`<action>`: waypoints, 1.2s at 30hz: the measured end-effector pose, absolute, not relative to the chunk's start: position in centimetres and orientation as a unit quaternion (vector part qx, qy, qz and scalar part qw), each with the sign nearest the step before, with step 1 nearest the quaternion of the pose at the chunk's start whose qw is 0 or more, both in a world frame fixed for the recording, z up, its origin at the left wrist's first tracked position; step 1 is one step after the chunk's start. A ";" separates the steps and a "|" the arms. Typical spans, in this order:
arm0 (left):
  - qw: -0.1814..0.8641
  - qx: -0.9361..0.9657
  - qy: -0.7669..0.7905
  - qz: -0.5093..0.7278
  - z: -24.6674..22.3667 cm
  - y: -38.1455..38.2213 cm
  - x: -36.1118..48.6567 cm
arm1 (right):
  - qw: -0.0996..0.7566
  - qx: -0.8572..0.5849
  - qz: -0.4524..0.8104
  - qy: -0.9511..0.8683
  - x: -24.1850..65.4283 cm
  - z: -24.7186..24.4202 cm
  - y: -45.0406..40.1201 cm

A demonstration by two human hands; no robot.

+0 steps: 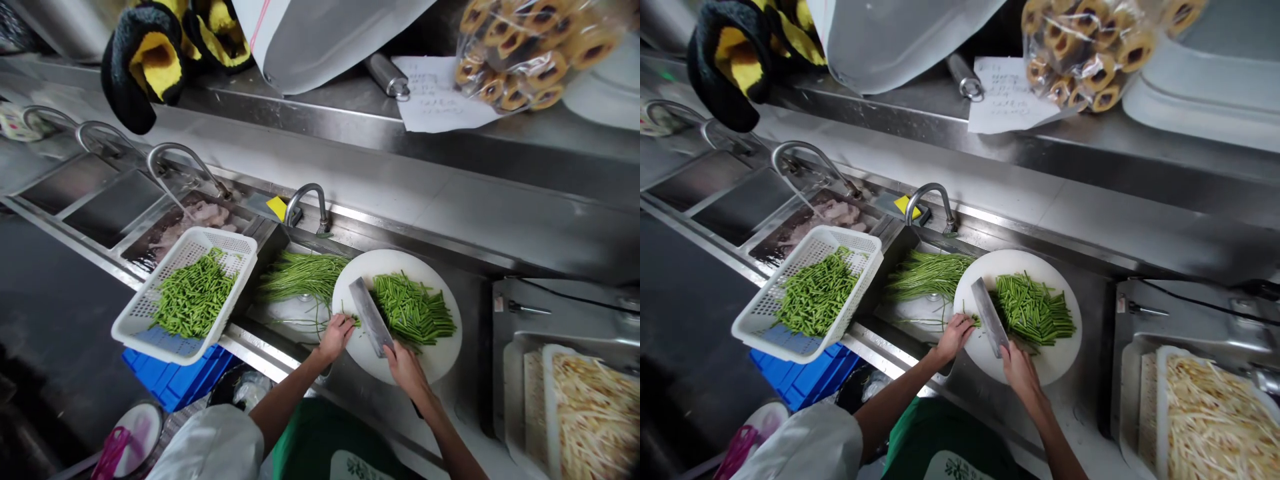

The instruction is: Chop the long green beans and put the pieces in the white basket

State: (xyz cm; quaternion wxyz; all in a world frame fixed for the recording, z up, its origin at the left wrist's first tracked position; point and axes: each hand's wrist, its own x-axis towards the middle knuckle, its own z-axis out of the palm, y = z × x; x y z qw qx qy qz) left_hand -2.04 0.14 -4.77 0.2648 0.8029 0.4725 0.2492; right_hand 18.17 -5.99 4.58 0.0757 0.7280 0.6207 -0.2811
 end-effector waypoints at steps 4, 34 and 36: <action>0.282 0.784 0.467 0.298 -4.6 0.3 0.3 | 0.074 0.746 -0.262 0.608 20.3 5.6 -7.2; 0.324 0.740 0.508 0.299 -3.0 -0.2 -3.8 | 0.058 0.730 -0.277 0.622 18.6 3.9 -5.5; 0.312 0.735 0.524 0.295 -2.5 -0.3 -4.2 | 0.054 0.734 -0.276 0.618 19.0 3.6 -6.1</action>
